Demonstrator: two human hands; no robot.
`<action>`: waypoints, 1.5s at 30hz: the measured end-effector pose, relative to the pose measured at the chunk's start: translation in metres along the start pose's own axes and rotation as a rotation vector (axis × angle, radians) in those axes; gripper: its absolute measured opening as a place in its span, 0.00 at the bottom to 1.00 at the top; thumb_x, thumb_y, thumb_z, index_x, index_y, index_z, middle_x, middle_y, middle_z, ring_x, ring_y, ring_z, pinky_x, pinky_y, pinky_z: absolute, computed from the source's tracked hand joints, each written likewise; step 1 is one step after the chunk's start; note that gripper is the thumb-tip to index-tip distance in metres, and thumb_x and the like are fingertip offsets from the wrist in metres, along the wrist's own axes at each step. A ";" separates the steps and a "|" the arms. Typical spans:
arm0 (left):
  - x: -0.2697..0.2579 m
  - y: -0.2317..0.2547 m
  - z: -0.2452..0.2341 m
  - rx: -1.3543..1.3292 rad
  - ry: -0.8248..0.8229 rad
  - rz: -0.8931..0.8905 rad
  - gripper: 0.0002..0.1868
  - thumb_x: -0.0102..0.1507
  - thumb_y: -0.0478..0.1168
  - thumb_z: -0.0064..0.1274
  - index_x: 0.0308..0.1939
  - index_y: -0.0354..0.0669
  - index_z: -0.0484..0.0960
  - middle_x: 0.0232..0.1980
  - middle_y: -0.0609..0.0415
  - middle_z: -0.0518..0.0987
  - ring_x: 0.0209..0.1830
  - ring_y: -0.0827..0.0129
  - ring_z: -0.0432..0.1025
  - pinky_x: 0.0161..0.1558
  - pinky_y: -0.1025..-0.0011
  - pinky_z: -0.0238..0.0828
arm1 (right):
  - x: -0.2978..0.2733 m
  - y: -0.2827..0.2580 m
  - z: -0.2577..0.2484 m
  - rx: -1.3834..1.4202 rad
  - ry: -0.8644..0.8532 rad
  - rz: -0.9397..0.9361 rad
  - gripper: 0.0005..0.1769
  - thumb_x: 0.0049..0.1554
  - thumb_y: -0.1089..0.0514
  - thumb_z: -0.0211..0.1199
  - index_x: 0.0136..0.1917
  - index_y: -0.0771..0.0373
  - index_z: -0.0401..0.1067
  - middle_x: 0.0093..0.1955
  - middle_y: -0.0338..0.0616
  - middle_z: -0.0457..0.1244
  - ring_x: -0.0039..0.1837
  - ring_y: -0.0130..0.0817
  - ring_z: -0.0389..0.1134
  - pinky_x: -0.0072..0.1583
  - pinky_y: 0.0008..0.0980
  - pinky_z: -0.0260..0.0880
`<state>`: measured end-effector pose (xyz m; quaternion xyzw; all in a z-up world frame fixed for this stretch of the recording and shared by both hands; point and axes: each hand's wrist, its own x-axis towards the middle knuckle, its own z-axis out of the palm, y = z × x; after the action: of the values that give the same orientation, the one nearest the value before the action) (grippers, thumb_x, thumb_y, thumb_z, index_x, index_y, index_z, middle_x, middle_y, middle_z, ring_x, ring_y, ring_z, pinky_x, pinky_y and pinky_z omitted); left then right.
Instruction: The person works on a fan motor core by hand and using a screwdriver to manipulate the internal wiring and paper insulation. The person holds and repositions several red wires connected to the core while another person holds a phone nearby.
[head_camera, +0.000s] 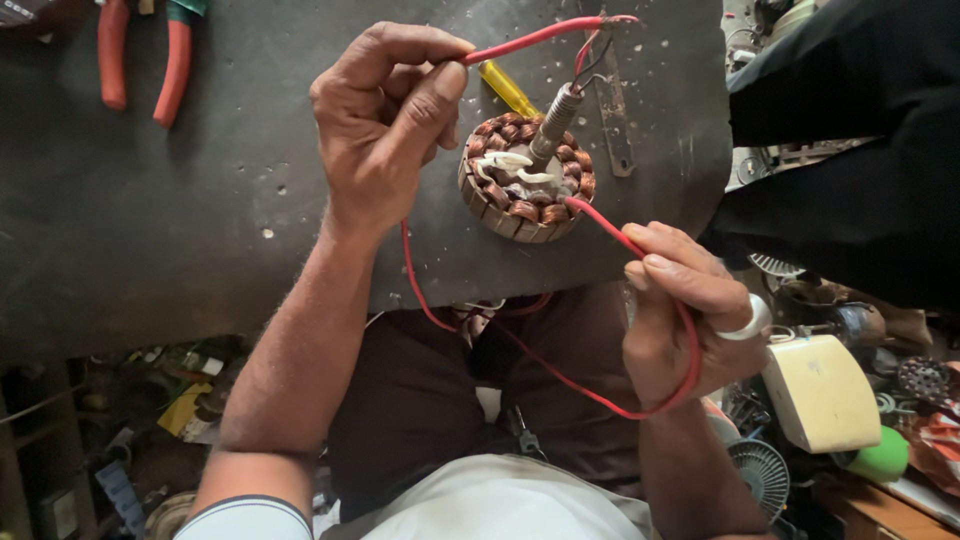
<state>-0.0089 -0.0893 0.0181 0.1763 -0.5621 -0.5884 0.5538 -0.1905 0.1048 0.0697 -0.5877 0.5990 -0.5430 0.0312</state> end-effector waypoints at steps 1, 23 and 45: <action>0.000 0.000 0.000 -0.001 -0.003 0.001 0.04 0.78 0.32 0.53 0.54 0.33 0.81 0.27 0.57 0.77 0.23 0.81 0.70 0.22 0.82 0.56 | 0.000 0.000 0.000 0.015 0.016 0.004 0.07 0.68 0.71 0.66 0.55 0.65 0.69 0.53 0.55 0.71 0.57 0.42 0.76 0.66 0.37 0.77; 0.003 0.011 0.006 -0.015 0.019 -0.021 0.06 0.74 0.31 0.53 0.55 0.34 0.80 0.29 0.61 0.74 0.23 0.84 0.65 0.24 0.82 0.58 | 0.018 -0.011 0.003 -0.095 -0.032 -0.053 0.09 0.64 0.73 0.64 0.53 0.64 0.69 0.53 0.52 0.72 0.54 0.40 0.77 0.61 0.36 0.78; -0.003 0.009 0.006 -0.029 0.068 -0.086 0.06 0.74 0.31 0.55 0.55 0.35 0.82 0.26 0.63 0.72 0.23 0.84 0.65 0.25 0.82 0.57 | 0.012 -0.008 0.002 -0.072 -0.028 -0.027 0.10 0.64 0.74 0.66 0.53 0.63 0.70 0.54 0.52 0.71 0.54 0.39 0.76 0.63 0.33 0.78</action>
<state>-0.0088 -0.0816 0.0260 0.2120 -0.5263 -0.6133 0.5495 -0.1869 0.0970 0.0816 -0.6041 0.6095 -0.5133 0.0110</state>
